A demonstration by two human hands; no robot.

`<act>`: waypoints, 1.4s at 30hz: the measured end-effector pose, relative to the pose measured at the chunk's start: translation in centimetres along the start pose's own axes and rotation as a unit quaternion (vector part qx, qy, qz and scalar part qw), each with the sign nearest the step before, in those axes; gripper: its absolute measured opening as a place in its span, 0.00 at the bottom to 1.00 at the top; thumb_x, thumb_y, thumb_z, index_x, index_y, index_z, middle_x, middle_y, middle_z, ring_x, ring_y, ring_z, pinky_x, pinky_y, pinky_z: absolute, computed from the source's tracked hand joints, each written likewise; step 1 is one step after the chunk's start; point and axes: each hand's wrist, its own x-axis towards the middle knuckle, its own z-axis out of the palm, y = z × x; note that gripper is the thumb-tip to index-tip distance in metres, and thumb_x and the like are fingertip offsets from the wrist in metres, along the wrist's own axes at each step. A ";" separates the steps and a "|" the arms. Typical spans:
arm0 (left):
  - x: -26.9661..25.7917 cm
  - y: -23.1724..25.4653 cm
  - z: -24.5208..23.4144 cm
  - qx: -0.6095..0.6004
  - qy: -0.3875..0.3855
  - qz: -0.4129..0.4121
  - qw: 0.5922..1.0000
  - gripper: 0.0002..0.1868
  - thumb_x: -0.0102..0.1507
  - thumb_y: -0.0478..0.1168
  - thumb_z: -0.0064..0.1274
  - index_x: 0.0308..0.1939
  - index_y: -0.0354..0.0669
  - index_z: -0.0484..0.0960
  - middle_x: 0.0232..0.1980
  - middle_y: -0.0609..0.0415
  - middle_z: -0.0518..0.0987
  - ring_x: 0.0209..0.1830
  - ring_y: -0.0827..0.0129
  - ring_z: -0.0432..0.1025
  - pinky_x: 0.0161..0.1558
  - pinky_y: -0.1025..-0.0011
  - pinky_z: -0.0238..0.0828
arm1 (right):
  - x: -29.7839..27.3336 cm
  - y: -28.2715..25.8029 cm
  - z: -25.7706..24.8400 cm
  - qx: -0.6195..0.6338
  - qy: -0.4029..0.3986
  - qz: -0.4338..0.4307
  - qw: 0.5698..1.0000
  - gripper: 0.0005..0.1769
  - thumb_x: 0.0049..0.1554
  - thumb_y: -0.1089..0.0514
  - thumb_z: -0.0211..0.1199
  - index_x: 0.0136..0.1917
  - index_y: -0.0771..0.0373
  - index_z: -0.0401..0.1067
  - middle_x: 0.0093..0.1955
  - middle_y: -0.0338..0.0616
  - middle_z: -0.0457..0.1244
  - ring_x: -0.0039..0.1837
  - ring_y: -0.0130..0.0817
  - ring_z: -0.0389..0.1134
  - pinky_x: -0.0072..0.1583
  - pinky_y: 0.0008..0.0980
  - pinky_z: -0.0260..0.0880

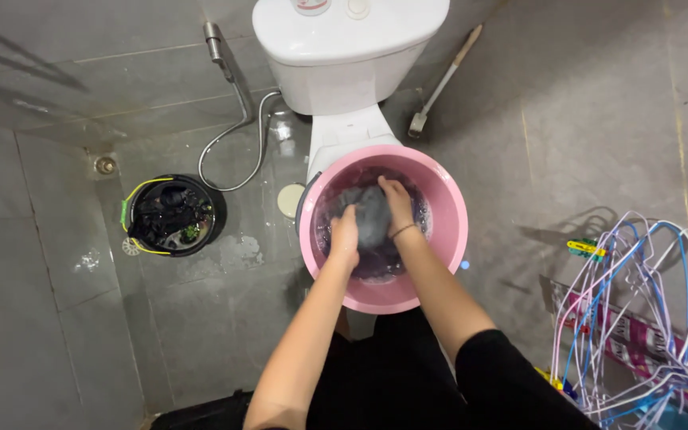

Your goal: Hand washing clothes in buckets on a bathroom floor.

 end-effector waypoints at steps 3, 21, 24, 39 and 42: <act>-2.6 2.1 1.3 -0.068 -0.074 -0.065 0.993 0.22 0.67 0.46 0.52 0.58 0.33 0.74 0.55 0.45 0.80 0.52 0.61 0.75 0.59 0.62 0.71 | 0.3 0.8 -0.9 0.277 -0.121 0.241 0.922 0.32 0.55 0.30 0.59 0.52 0.61 0.75 0.46 0.45 0.69 0.49 0.40 0.70 0.54 0.39 0.71; -11.8 8.1 4.3 -0.401 -0.299 -0.148 0.853 0.38 0.69 0.66 0.42 0.71 0.42 0.70 0.71 0.47 0.72 0.70 0.55 0.68 0.72 0.54 0.60 | -5.3 -8.0 -1.1 0.476 -0.289 0.168 0.813 0.47 0.52 0.18 0.49 0.67 0.57 0.66 0.66 0.47 0.63 0.68 0.46 0.63 0.68 0.47 0.64; -9.5 7.3 3.9 -0.324 -0.216 -0.085 0.917 0.40 0.66 0.66 0.44 0.71 0.41 0.68 0.73 0.49 0.71 0.71 0.57 0.67 0.72 0.55 0.60 | -5.5 -9.1 -1.5 0.485 -0.294 0.149 0.810 0.49 0.51 0.18 0.48 0.70 0.55 0.64 0.69 0.47 0.62 0.71 0.46 0.61 0.70 0.49 0.62; -11.0 9.9 2.6 0.472 -0.104 0.685 0.545 0.11 0.51 0.49 0.62 0.30 0.48 0.83 0.38 0.56 0.74 0.43 0.56 0.68 0.44 0.57 0.62 | -2.1 -7.0 -3.0 0.289 -0.351 0.290 0.842 0.31 0.64 0.37 0.54 0.66 0.64 0.69 0.64 0.49 0.68 0.65 0.40 0.69 0.70 0.38 0.66; -9.9 9.2 2.1 0.473 -0.213 0.736 0.435 0.08 0.52 0.48 0.60 0.29 0.52 0.83 0.40 0.60 0.75 0.43 0.60 0.69 0.43 0.61 0.62 | -2.6 -9.3 -3.0 0.239 -0.440 0.264 0.824 0.24 0.65 0.46 0.58 0.64 0.67 0.69 0.61 0.52 0.68 0.63 0.41 0.70 0.68 0.38 0.68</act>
